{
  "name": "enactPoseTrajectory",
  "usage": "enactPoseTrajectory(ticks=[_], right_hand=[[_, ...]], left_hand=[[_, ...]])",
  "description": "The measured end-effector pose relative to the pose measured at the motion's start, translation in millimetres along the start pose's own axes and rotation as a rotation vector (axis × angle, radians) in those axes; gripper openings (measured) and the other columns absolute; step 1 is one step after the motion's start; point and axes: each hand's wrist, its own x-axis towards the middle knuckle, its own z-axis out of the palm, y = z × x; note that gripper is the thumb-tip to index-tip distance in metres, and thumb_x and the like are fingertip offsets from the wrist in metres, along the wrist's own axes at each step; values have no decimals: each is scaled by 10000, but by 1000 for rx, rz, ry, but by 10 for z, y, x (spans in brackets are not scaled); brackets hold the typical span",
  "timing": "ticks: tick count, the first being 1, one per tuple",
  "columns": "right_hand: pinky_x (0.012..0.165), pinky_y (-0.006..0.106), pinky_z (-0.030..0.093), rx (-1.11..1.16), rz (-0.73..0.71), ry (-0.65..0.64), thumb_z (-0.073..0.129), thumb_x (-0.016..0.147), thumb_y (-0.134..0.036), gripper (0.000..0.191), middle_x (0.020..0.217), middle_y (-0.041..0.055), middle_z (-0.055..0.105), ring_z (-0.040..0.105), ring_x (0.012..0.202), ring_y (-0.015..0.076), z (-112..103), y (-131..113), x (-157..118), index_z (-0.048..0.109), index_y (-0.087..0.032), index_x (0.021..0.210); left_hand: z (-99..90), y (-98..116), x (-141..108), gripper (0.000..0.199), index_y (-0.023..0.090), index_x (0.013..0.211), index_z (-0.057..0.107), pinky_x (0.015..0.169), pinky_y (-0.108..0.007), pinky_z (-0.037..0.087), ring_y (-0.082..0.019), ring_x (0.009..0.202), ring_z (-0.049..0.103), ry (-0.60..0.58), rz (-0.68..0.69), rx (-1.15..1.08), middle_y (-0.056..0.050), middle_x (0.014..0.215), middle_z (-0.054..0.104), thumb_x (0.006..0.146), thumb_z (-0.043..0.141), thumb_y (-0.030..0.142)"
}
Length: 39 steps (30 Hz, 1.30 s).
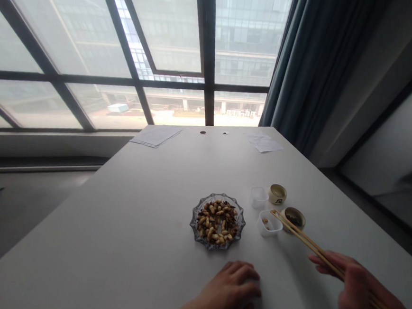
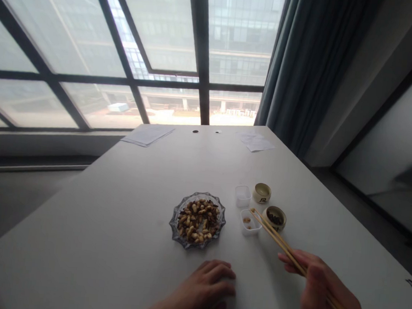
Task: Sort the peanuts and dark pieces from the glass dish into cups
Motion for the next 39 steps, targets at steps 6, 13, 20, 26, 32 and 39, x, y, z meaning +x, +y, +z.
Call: enactPoseTrajectory(ticks=[6, 13, 20, 26, 32, 39], right_hand=[[755, 326, 654, 46, 63, -23, 582, 1144, -577, 478, 877, 67, 878, 847, 760, 250, 25, 26, -59, 849, -197, 1028], [719, 250, 668, 263, -332, -214, 670, 1128, -270, 201, 910, 25, 868, 835, 723, 181, 402, -135, 95, 842, -247, 1027], [766, 255, 671, 361, -631, -565, 681, 1111, -201, 137, 967, 76, 830, 831, 855, 197, 1037, -344, 194, 812, -212, 1073], [776, 252, 682, 363, -607, -626, 640, 1138, -231, 201, 948, 72, 844, 848, 845, 200, 1192, -393, 137, 828, -214, 1070], [799, 261, 711, 367, -564, -462, 649, 1102, -146, 225, 985, 66, 884, 875, 884, 214, 900, -235, 95, 855, -228, 1065], [835, 352, 689, 59, -164, -97, 624, 1144, -448, 347, 929, 67, 895, 871, 807, 262, 161, 5, 17, 872, -228, 1044]], left_hand=[[-85, 86, 9, 360, 298, 1247, 682, 1247, -415, 485, -282, 1412, 637, 30, -4, -20, -48, 1450, 718, 936, 789, 152], [-104, 90, 28, 362, 291, 1243, 670, 1246, -414, 482, -288, 1423, 627, -8, -11, 2, -41, 1466, 705, 930, 805, 168], [-30, 17, 28, 303, 268, 1243, 707, 1211, -410, 511, -292, 1352, 651, -12, 22, 31, -55, 1394, 728, 971, 837, 244], [20, -20, 18, 270, 265, 1223, 727, 1186, -407, 532, -285, 1256, 689, -1, 24, 59, -57, 1359, 738, 986, 854, 295], [-26, 0, 17, 286, 275, 1258, 705, 1255, -429, 487, -292, 1396, 644, -34, 27, 30, -53, 1463, 716, 997, 823, 266], [-26, 26, -9, 313, 284, 1241, 703, 1225, -429, 510, -298, 1396, 654, 10, 0, -1, -43, 1480, 717, 961, 834, 239]])
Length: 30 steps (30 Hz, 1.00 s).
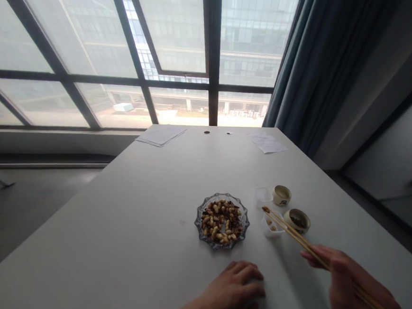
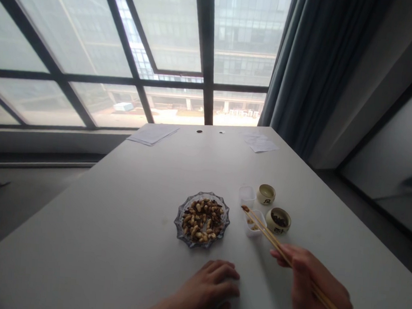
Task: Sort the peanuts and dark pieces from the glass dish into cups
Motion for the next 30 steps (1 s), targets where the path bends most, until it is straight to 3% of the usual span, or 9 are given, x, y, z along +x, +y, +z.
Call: enactPoseTrajectory(ticks=[4, 9, 13, 17, 21, 30], right_hand=[[803, 336, 668, -101, 127, 16, 581, 1139, -587, 472, 880, 61, 881, 863, 803, 262, -193, 24, -47, 859, -225, 1022], [754, 319, 667, -19, 127, 36, 643, 1117, -571, 412, 842, 47, 869, 847, 745, 243, -137, 3, -22, 849, -229, 1017], [722, 292, 670, 108, 17, 6, 680, 1126, -436, 291, 851, 35, 873, 840, 699, 213, 114, -72, 42, 855, -235, 1009], [653, 245, 680, 270, -159, -188, 691, 1123, -333, 228, 868, 34, 867, 823, 663, 178, 507, -136, 123, 855, -240, 995], [619, 240, 689, 362, -196, -312, 685, 1125, -327, 257, 861, 53, 847, 825, 700, 188, 834, -146, 158, 850, -238, 951], [634, 265, 726, 414, -110, -344, 654, 1135, -294, 245, 925, 70, 870, 859, 743, 212, 1015, -24, 46, 885, -241, 1071]], left_hand=[[-27, 25, 6, 330, 287, 1238, 694, 1221, -422, 506, -292, 1386, 657, 24, 2, -26, -42, 1457, 723, 944, 817, 201], [-69, 60, 26, 342, 289, 1235, 684, 1236, -408, 490, -279, 1401, 642, 7, -7, -20, -40, 1450, 719, 934, 803, 176], [-73, 66, 26, 341, 287, 1241, 682, 1236, -407, 486, -280, 1403, 638, 3, -6, -3, -42, 1457, 716, 941, 803, 177], [-51, 47, 26, 345, 283, 1240, 684, 1213, -406, 502, -287, 1379, 649, 12, 10, 12, -42, 1458, 717, 939, 829, 199], [-9, 8, 22, 324, 271, 1222, 685, 1213, -392, 496, -270, 1364, 659, 33, 41, 27, -30, 1425, 734, 949, 849, 212], [40, -46, 12, 316, 265, 1235, 690, 1218, -392, 499, -271, 1357, 665, 46, 62, 47, -30, 1440, 731, 967, 858, 272]])
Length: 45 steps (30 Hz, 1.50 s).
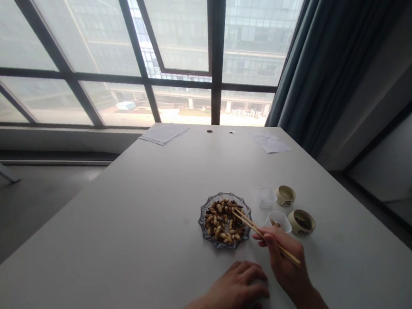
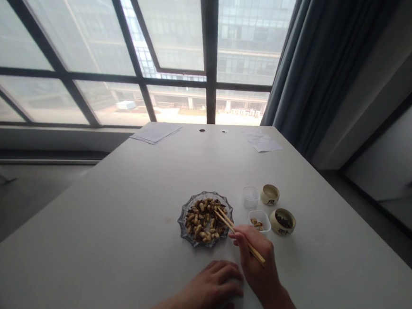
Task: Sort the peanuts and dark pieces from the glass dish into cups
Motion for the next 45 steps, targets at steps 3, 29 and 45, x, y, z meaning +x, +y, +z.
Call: enactPoseTrajectory(ticks=[3, 29, 45], right_hand=[[644, 254, 718, -29, -27, 37, 629, 1146, -282, 294, 903, 70, 874, 854, 717, 201, -19, -35, 0, 891, -234, 1022], [696, 251, 674, -328, 129, 363, 622, 1152, -446, 326, 902, 40, 890, 855, 712, 204, -927, -379, -519, 858, -232, 1080], [713, 300, 726, -84, -73, -79, 642, 1146, -307, 242, 1026, 105, 863, 851, 921, 243, -57, 22, 112, 867, -232, 1101]], left_hand=[[-8, -4, 3, 324, 268, 1236, 686, 1212, -395, 505, -273, 1359, 665, -10, 0, -15, -28, 1443, 732, 961, 857, 260], [-217, 169, 50, 338, 285, 1246, 704, 1243, -389, 481, -270, 1390, 642, -50, -85, -82, -40, 1444, 719, 945, 768, 146], [-16, 1, 3, 309, 266, 1255, 703, 1230, -423, 505, -291, 1398, 642, -56, -22, -18, -46, 1461, 720, 983, 848, 273]])
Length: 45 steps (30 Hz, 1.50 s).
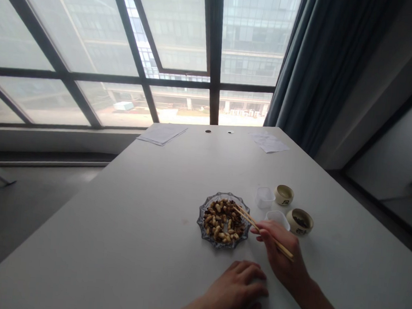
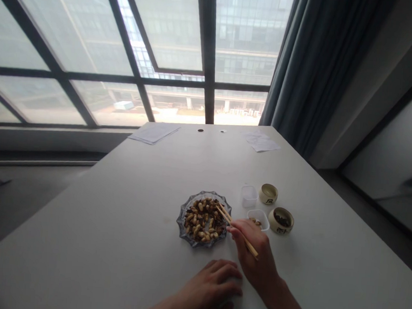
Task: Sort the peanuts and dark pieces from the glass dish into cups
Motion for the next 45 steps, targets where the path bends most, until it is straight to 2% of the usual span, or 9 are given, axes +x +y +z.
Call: enactPoseTrajectory(ticks=[4, 10, 15, 24, 30, 34, 38, 42, 45], right_hand=[[715, 303, 734, 22, 29, -9, 641, 1148, -305, 254, 1040, 105, 863, 853, 904, 238, 32, 52, -19, 881, -235, 1106], [663, 283, 737, 63, 52, 112, 626, 1159, -332, 335, 966, 103, 871, 853, 797, 219, 96, 55, -2, 911, -219, 1023], [629, 292, 735, 71, 64, 129, 643, 1151, -368, 330, 960, 105, 874, 850, 786, 228, 120, 60, 9, 915, -225, 1031], [593, 275, 690, -12, -11, 170, 581, 1178, -347, 407, 864, 98, 844, 809, 702, 203, 210, 107, 82, 851, -204, 910], [687, 285, 695, -46, -85, 177, 595, 1155, -238, 331, 860, 90, 854, 831, 743, 209, 210, 118, 27, 839, -203, 935], [794, 297, 714, -86, -192, 146, 603, 1114, -124, 280, 940, 76, 879, 869, 863, 219, 99, 49, -45, 846, -227, 1022], [839, 319, 719, -210, -275, 198, 575, 1083, -42, 330, 989, 68, 892, 878, 913, 225, -165, -70, -42, 838, -237, 1125], [793, 328, 709, -319, -230, 335, 585, 1100, -86, 302, 915, 44, 880, 860, 812, 218, -452, -104, 57, 844, -241, 1077], [719, 299, 696, -333, -151, 341, 577, 1133, -161, 299, 904, 54, 862, 835, 772, 202, -580, -60, 124, 840, -227, 1007]], left_hand=[[29, -12, -4, 276, 270, 1248, 710, 1239, -425, 497, -292, 1398, 648, 9, 1, 7, -50, 1479, 721, 1000, 830, 285], [17, 3, -8, 274, 268, 1239, 706, 1240, -414, 494, -288, 1404, 652, 31, 6, 15, -43, 1484, 725, 997, 834, 282], [-4, 13, -3, 299, 271, 1261, 707, 1237, -427, 504, -299, 1403, 651, 1, -3, 13, -55, 1479, 722, 990, 832, 266], [25, -7, -5, 331, 276, 1271, 710, 1252, -423, 494, -297, 1415, 643, -3, -10, 17, -54, 1470, 720, 973, 855, 263], [21, -10, -12, 329, 270, 1272, 709, 1260, -418, 489, -289, 1420, 646, 12, 0, 20, -49, 1489, 713, 977, 857, 267], [8, -4, -1, 309, 274, 1261, 706, 1246, -425, 499, -290, 1399, 654, -4, -5, 16, -52, 1471, 719, 984, 842, 272], [-7, 0, 3, 325, 279, 1272, 701, 1253, -436, 494, -300, 1414, 645, -29, -10, 15, -54, 1486, 711, 976, 834, 265], [9, -1, -5, 306, 278, 1252, 709, 1251, -432, 500, -302, 1423, 646, -11, -19, 15, -55, 1493, 714, 974, 833, 263], [30, -4, -10, 271, 276, 1240, 712, 1247, -423, 500, -295, 1424, 647, 14, -12, 11, -48, 1490, 721, 995, 824, 286]])
